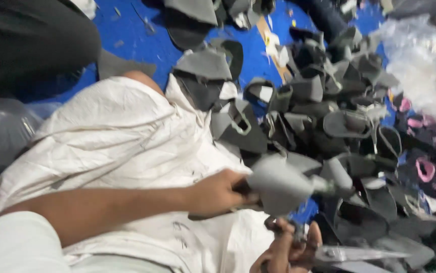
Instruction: The person sits on the floor and uses shears to cut the upper parts of black shoes. They pick up shoes from a pile, trim the material, and discard the cut pieces onto a white sack on their lap.
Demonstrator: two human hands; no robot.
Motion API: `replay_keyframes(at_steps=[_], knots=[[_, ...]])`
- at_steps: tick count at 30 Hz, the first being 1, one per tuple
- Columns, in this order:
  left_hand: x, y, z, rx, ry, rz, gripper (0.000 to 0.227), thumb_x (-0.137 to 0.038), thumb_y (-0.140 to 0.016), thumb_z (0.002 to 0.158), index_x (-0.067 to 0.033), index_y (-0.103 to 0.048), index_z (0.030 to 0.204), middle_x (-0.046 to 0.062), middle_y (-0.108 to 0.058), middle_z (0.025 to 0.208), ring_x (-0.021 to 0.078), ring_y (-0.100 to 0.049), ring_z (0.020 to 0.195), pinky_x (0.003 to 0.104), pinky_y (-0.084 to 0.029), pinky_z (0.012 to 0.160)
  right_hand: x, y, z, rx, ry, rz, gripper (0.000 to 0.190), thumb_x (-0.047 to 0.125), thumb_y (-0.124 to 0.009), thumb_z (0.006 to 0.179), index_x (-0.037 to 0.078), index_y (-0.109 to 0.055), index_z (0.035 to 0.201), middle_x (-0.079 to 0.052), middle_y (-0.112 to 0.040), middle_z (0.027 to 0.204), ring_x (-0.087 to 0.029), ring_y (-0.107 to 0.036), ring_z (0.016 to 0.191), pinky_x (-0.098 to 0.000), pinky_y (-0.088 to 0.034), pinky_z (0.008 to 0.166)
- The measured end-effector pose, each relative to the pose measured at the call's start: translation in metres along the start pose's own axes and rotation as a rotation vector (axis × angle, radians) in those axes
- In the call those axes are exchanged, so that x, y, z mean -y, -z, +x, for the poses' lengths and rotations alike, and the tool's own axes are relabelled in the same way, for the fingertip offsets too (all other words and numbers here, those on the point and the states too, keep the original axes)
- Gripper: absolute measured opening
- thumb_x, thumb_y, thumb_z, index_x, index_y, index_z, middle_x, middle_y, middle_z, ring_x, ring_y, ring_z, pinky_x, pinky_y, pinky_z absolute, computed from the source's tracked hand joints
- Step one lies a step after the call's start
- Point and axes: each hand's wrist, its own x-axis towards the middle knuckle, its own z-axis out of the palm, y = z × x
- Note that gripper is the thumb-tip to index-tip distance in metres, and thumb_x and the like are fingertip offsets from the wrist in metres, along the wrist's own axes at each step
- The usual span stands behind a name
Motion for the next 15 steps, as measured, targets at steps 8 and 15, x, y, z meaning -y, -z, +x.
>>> replay_keyframes(at_steps=[8,15], knots=[[-0.039,0.01,-0.013,-0.122,0.554,-0.867,0.048,-0.019,-0.07,0.089,-0.005,-0.055,0.134,0.007,-0.07,0.12,0.0158,-0.068,0.107,0.036,-0.055,0.094,0.037,-0.113,0.056,-0.178,0.104,-0.144,0.059,0.002,-0.069,0.096,-0.003,-0.044,0.149,-0.006,-0.055,0.126,-0.018,-0.06,0.123,-0.0327,-0.046,0.113],[-0.005,0.017,-0.038,0.132,0.594,-0.758,0.066,-0.028,-0.078,0.086,-0.0006,-0.052,0.14,0.012,-0.065,0.126,0.0189,-0.062,0.114,0.037,-0.052,0.096,0.038,-0.114,0.053,-0.181,0.064,-0.141,0.051,0.002,-0.071,0.099,-0.004,-0.049,0.145,-0.012,-0.07,0.115,-0.016,-0.068,0.102,-0.0251,-0.052,0.09]])
